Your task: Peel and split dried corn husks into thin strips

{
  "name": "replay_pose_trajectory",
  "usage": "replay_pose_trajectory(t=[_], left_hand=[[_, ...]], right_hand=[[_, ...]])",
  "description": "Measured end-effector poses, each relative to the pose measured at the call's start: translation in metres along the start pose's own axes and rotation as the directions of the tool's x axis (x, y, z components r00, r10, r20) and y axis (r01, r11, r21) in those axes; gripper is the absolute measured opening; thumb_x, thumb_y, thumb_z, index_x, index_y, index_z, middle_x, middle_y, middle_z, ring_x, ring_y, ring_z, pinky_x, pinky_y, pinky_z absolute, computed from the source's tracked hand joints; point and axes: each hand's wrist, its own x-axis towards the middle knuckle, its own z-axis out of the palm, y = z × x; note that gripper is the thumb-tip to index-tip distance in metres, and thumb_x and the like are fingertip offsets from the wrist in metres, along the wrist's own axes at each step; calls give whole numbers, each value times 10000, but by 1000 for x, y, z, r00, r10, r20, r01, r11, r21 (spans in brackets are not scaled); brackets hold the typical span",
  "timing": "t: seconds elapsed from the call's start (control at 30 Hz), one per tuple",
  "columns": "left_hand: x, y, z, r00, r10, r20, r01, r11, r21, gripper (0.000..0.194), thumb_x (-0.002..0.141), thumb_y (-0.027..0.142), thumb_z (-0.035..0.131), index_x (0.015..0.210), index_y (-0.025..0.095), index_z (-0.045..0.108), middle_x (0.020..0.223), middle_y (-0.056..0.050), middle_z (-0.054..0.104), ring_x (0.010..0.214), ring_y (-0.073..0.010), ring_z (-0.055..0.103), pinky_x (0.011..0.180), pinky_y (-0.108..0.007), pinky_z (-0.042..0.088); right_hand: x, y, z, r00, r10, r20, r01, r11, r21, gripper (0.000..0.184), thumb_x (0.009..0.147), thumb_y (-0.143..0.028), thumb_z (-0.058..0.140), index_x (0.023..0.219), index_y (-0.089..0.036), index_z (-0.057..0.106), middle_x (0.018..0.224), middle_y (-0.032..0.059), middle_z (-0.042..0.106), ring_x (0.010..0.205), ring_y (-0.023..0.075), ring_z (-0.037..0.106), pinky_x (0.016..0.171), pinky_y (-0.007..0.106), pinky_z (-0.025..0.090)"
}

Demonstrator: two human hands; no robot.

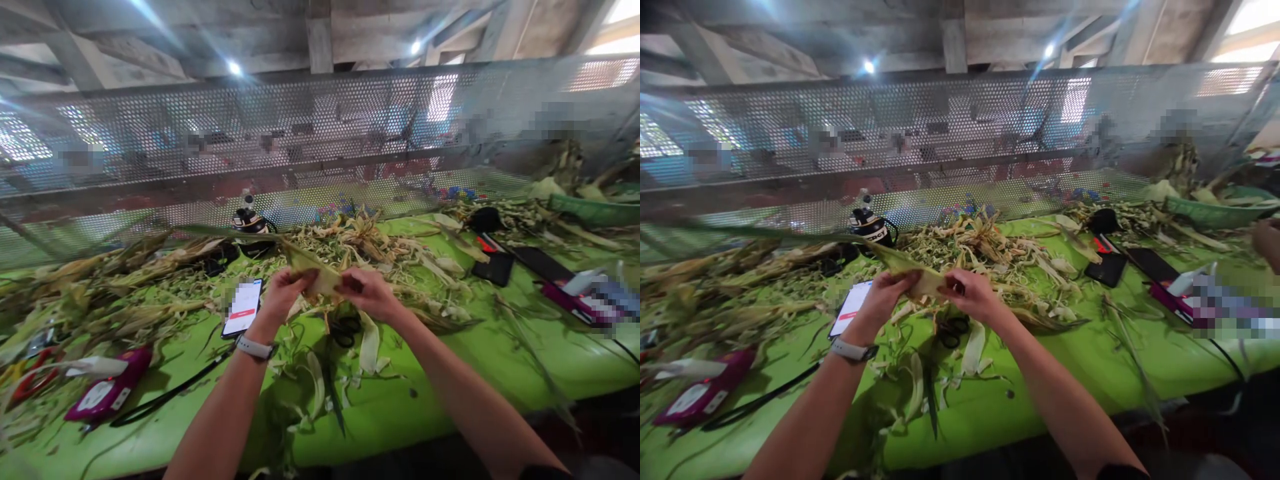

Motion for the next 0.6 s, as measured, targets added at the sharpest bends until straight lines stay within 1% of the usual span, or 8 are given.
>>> replay_pose_trajectory(t=[0.07, 0.17, 0.27, 0.37, 0.43, 0.5, 0.57, 0.6], left_hand=[[1, 3, -3, 997, 19, -79, -26, 996, -90, 291, 535, 324, 802, 734, 150, 681, 685, -5, 683, 564, -108, 569, 556, -230, 482], [2, 5, -6, 993, 28, -112, -44, 988, -147, 301, 523, 298, 807, 750, 161, 665, 690, 6, 682, 561, -102, 581, 542, -212, 480], [5, 0, -8, 985, 108, -134, -119, 990, -77, 281, 562, 266, 778, 799, 179, 655, 748, 12, 691, 621, -106, 601, 603, -217, 496], [7, -5, -10, 963, 235, -134, -227, 971, 74, 305, 603, 218, 731, 895, 191, 648, 844, -11, 704, 739, -136, 630, 721, -261, 509], [7, -6, -10, 948, 307, -83, -291, 942, 168, 322, 618, 172, 685, 937, 195, 645, 911, -41, 708, 882, -182, 635, 827, -329, 496], [4, -6, -9, 922, 387, 13, -377, 888, 263, 252, 628, 109, 617, 858, 199, 670, 934, -59, 711, 1057, -216, 582, 965, -407, 420], [1, -4, -6, 878, 457, 141, -475, 800, 368, 218, 620, 53, 557, 701, 213, 681, 985, -63, 706, 1193, -223, 490, 1064, -456, 304], [-1, -3, -5, 856, 476, 202, -515, 751, 412, 229, 612, 36, 541, 634, 221, 675, 1054, -59, 689, 1241, -223, 441, 1090, -467, 256]], right_hand=[[-1, -3, 2, 999, -23, 29, 23, 1000, 12, 146, 803, -308, 562, 789, -177, 626, 649, -10, 571, 566, 101, 464, 538, 219, 348], [-4, -5, 8, 998, 12, 60, -14, 999, 40, 156, 810, -307, 548, 786, -179, 634, 653, -1, 590, 568, 109, 478, 544, 226, 359], [-5, -4, 13, 997, 58, 57, -62, 995, 78, 157, 787, -319, 578, 849, -183, 624, 682, 6, 611, 574, 114, 503, 560, 234, 381], [-2, 0, 15, 981, 193, -16, -188, 967, 172, 212, 765, -358, 598, 892, -189, 596, 656, -7, 600, 525, 105, 494, 527, 229, 379], [1, 1, 14, 939, 343, -1, -327, 896, 300, 256, 779, -435, 569, 836, -186, 576, 607, -17, 576, 474, 94, 471, 472, 217, 355], [3, 2, 12, 864, 491, 110, -485, 752, 446, 378, 795, -546, 506, 767, -173, 565, 571, -14, 563, 443, 88, 471, 438, 210, 346], [4, 1, 11, 789, 566, 240, -591, 589, 552, 495, 783, -639, 461, 721, -159, 569, 576, -1, 572, 455, 92, 502, 445, 212, 371], [4, 0, 10, 773, 568, 281, -606, 531, 593, 520, 765, -662, 472, 705, -155, 572, 584, 2, 577, 467, 92, 514, 457, 215, 386]])
